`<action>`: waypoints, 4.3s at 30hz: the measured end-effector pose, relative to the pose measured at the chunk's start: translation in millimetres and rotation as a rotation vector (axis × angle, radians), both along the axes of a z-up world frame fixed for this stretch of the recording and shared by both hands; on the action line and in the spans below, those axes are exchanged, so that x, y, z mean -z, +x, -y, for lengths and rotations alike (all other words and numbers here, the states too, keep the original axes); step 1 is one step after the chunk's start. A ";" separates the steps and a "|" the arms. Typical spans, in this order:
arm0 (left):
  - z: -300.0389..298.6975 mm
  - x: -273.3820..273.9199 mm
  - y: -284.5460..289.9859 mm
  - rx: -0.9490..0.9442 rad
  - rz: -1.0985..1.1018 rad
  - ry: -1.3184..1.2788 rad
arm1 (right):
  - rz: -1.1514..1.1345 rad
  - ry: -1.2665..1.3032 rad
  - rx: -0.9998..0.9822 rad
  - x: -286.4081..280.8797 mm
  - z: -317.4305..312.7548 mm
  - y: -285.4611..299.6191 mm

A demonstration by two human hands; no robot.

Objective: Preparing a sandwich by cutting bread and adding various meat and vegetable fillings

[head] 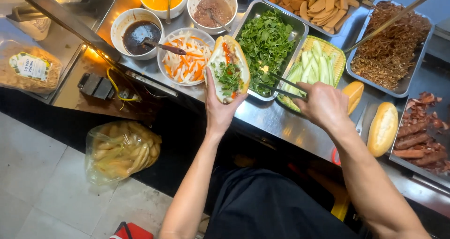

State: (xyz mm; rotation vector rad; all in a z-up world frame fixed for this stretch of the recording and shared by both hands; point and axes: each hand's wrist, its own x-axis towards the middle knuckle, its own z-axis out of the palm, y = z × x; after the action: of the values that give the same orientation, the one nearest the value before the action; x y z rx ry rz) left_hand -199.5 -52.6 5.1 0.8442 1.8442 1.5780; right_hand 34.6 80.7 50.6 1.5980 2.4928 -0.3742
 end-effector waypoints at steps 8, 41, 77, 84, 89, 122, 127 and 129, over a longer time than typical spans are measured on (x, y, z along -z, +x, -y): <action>9.5 10.9 0.0 0.015 0.007 -0.021 | -0.021 -0.038 0.080 -35.6 -4.9 16.4; -37.1 -17.0 58.0 0.145 0.079 0.033 | -0.694 0.222 0.216 -31.6 43.5 62.2; -70.8 26.2 26.7 0.456 0.102 -0.031 | -0.191 0.194 0.483 29.3 15.5 66.8; -93.3 27.6 32.0 0.366 0.057 0.001 | -0.525 0.091 0.589 -3.3 14.4 66.5; -112.7 15.6 48.9 0.322 0.001 0.041 | -1.002 -0.118 0.642 -13.3 9.4 35.7; -179.0 3.4 -10.6 0.431 0.216 -0.093 | -0.521 0.178 0.781 27.4 -110.8 30.9; -189.3 5.3 -2.7 0.478 0.236 -0.050 | -0.306 0.214 0.637 41.2 -118.7 17.0; -192.1 10.0 -1.8 0.486 0.216 -0.060 | -0.276 0.231 0.614 58.3 -127.5 21.9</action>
State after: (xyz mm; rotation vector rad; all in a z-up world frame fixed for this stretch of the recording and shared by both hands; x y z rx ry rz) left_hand -201.3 139.5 -4.9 0.9639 1.3942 1.2437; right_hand 56.5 208.2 -7.6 2.5616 2.2234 -0.4089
